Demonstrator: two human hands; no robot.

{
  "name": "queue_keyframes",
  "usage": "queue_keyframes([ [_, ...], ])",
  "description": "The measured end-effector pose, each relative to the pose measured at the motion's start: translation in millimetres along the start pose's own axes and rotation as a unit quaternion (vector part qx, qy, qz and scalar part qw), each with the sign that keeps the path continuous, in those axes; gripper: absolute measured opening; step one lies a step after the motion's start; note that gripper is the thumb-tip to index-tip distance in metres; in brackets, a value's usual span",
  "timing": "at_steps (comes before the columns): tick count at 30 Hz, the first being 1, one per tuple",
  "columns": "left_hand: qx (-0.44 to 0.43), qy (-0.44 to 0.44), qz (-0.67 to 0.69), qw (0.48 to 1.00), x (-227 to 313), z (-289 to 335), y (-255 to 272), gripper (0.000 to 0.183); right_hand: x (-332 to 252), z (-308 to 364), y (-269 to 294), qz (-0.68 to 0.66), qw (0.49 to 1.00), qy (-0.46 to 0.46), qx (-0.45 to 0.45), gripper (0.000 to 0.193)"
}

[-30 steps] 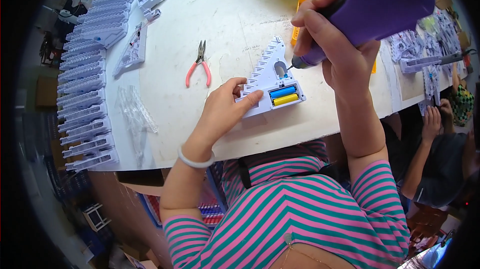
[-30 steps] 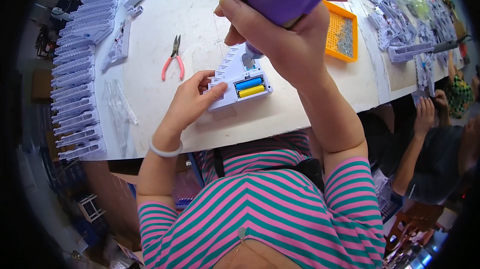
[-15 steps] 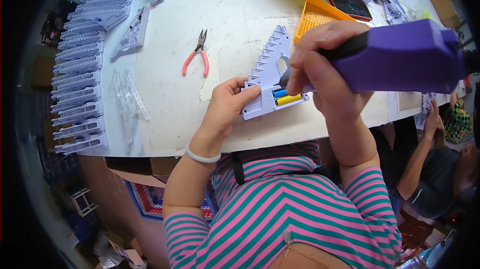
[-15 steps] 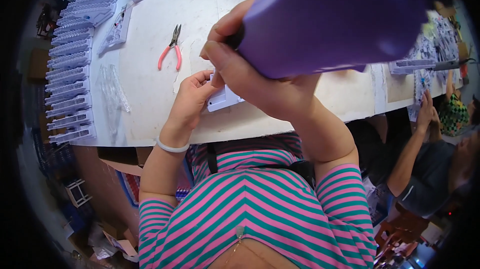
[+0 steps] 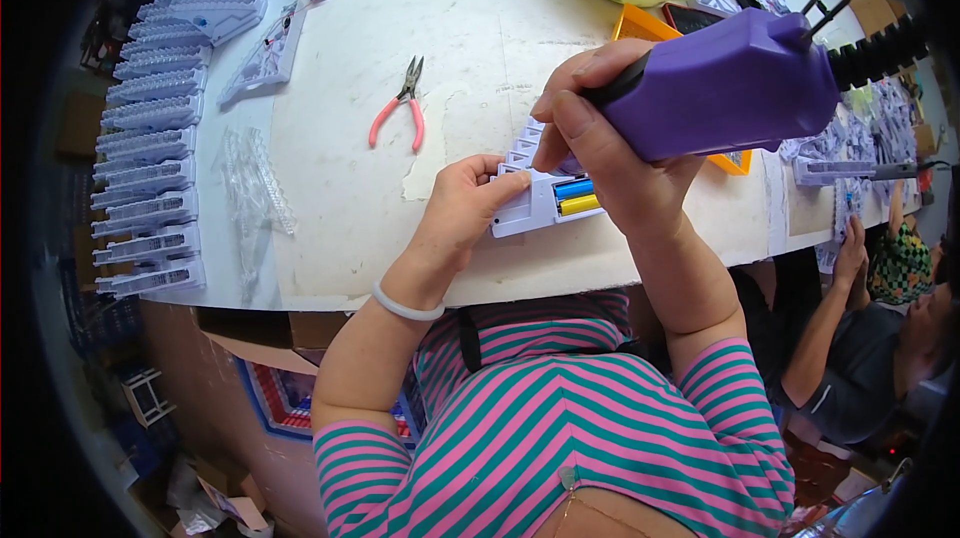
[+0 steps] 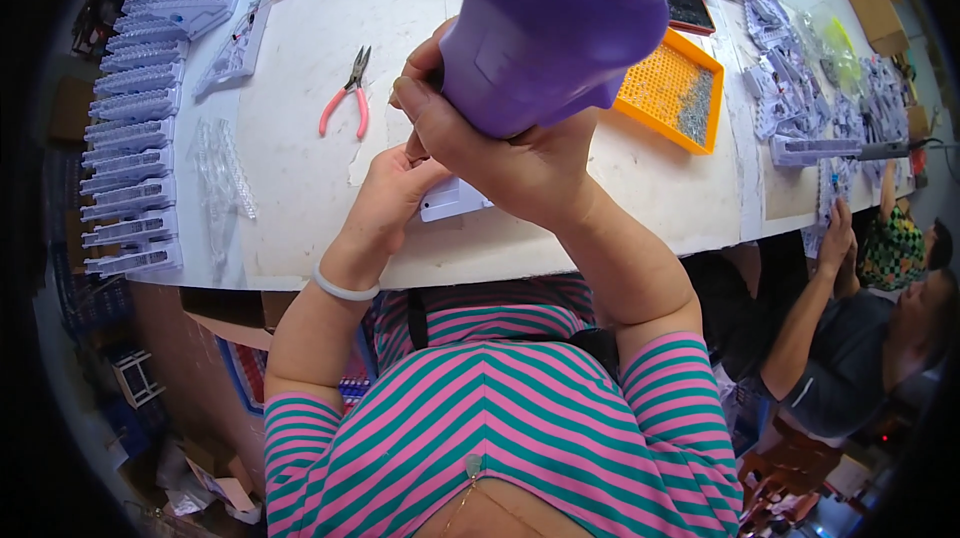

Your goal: The person assembles a plastic toy gun by fitting internal circuits, toy gun shells, and batteries into plastic components, then seals the assembly with a hot glue gun.

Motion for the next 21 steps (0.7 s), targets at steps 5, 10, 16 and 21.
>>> queue_keyframes([
  [5, 0.006, 0.005, -0.006, 1.0, 3.3, 1.7, -2.7, 0.031, 5.5, 0.8, -1.2, -0.002, 1.0, -0.014, -0.008, 0.022],
  [10, 0.001, 0.005, -0.007, 1.0, 1.8, 1.4, -0.7, 0.031, 3.6, 0.4, -4.0, -0.005, 1.0, -0.017, -0.007, 0.021],
  [16, 0.011, -0.009, -0.012, 1.0, 4.7, 3.8, -3.5, 0.031, 4.6, 0.2, -7.1, 0.022, 0.999, -0.022, -0.02, 0.017],
  [21, 0.015, -0.009, -0.02, 1.0, 4.2, 4.1, -3.0, 0.03, 5.6, -2.5, -6.6, 0.025, 0.998, -0.035, -0.049, 0.017],
])
Point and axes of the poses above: each hand's wrist, its own z-axis away from the middle knuckle, its own y-axis out of the back of the hand, x = y × z, the point moved 1 cm from there along -z, towards the middle knuckle, and after that the axes turned 6 degrees about -y, right-handed, at the moved point
